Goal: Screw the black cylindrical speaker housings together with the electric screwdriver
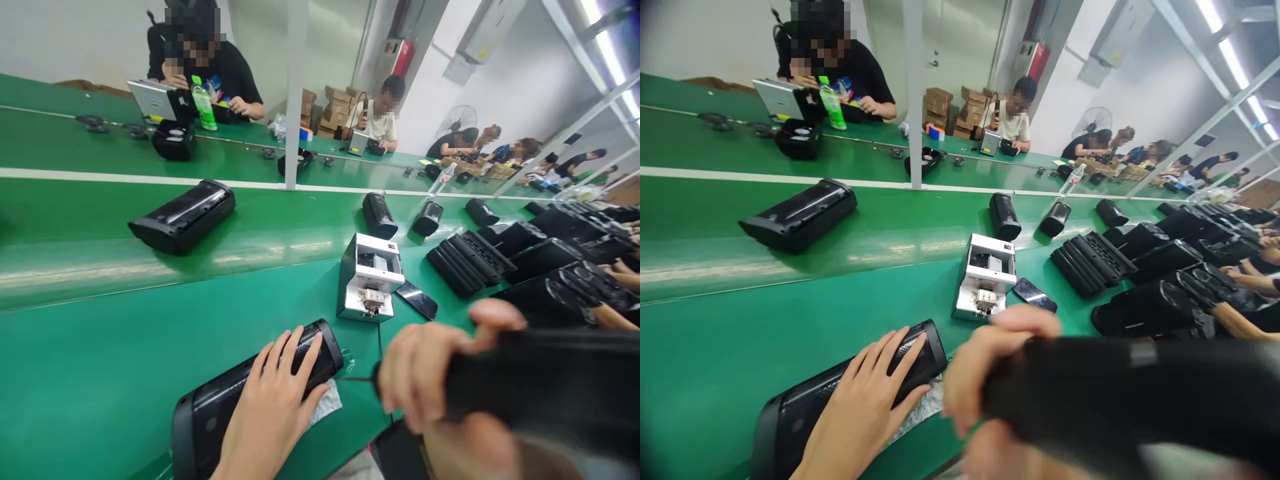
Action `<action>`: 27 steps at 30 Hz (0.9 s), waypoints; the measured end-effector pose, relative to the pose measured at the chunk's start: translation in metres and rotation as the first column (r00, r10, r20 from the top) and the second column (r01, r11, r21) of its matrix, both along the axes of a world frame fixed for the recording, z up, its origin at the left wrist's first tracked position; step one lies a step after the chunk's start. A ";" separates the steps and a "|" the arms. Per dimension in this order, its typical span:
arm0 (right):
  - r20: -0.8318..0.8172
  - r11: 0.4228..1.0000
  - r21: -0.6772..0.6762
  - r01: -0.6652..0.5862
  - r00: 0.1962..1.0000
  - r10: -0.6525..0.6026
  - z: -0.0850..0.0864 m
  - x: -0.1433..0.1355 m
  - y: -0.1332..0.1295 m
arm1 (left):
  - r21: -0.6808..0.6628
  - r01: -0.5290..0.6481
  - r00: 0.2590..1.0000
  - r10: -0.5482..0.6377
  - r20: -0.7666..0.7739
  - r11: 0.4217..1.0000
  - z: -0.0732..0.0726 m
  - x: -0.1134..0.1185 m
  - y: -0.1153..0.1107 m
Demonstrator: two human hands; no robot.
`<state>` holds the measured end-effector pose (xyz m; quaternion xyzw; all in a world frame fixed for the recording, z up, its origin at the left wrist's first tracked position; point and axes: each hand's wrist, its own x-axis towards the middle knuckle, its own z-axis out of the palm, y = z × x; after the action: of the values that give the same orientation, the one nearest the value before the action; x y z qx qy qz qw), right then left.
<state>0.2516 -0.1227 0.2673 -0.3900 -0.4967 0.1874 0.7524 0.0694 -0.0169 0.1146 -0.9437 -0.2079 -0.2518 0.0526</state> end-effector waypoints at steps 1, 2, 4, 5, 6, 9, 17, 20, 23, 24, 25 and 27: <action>-0.029 0.996 0.052 0.066 0.997 -0.065 0.011 0.015 0.000 | 0.026 0.002 1.000 -0.003 0.019 1.000 -0.001 0.001 0.001; -0.019 0.989 0.041 0.140 0.990 -0.139 0.020 0.031 0.002 | 0.044 0.005 0.999 -0.007 0.034 0.999 -0.001 0.001 0.003; 0.014 0.959 0.047 0.280 0.960 -0.281 0.029 0.064 0.012 | 0.064 0.018 0.998 -0.021 0.054 0.998 -0.002 0.004 0.005; 0.007 0.949 0.034 0.313 0.950 -0.314 0.029 0.078 0.020 | 0.071 0.023 0.998 -0.027 0.061 0.997 -0.002 0.005 0.007; 0.012 0.943 0.030 0.331 0.943 -0.331 0.025 0.090 0.029 | 0.076 0.026 0.997 -0.032 0.070 0.997 -0.002 0.005 0.008; 0.017 0.940 -0.002 0.342 0.939 -0.342 0.007 0.108 0.053 | 0.083 0.037 0.994 -0.045 0.103 0.996 0.001 0.000 0.013; -0.061 0.961 -0.143 0.239 0.967 -0.249 -0.018 0.109 0.057 | 0.027 -0.035 0.989 0.030 0.148 0.999 0.013 -0.059 0.018; -0.102 0.970 -0.180 0.166 0.977 -0.187 -0.014 0.091 0.036 | 0.032 -0.065 0.989 0.060 0.134 0.997 0.008 -0.070 0.011; -0.139 0.985 -0.144 0.093 0.984 -0.113 0.000 0.052 0.010 | 0.025 -0.096 0.991 0.093 0.100 0.995 0.002 -0.071 0.004; -0.142 0.992 -0.112 0.058 0.987 -0.074 0.006 0.037 0.002 | 0.014 -0.112 0.990 0.110 0.089 0.994 0.000 -0.070 0.002; -0.137 0.995 -0.093 0.026 0.990 -0.039 0.012 0.021 -0.004 | 0.001 -0.126 0.989 0.125 0.077 0.992 -0.001 -0.069 0.001; -0.103 0.993 -0.088 -0.081 0.992 0.071 0.023 -0.009 -0.012 | -0.025 -0.141 0.988 0.143 0.057 0.990 -0.002 -0.069 0.000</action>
<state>0.2422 -0.1348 0.2901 -0.3951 -0.4641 0.2577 0.7498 0.0006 -0.0170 0.1128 -0.9192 -0.2787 -0.2727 0.0542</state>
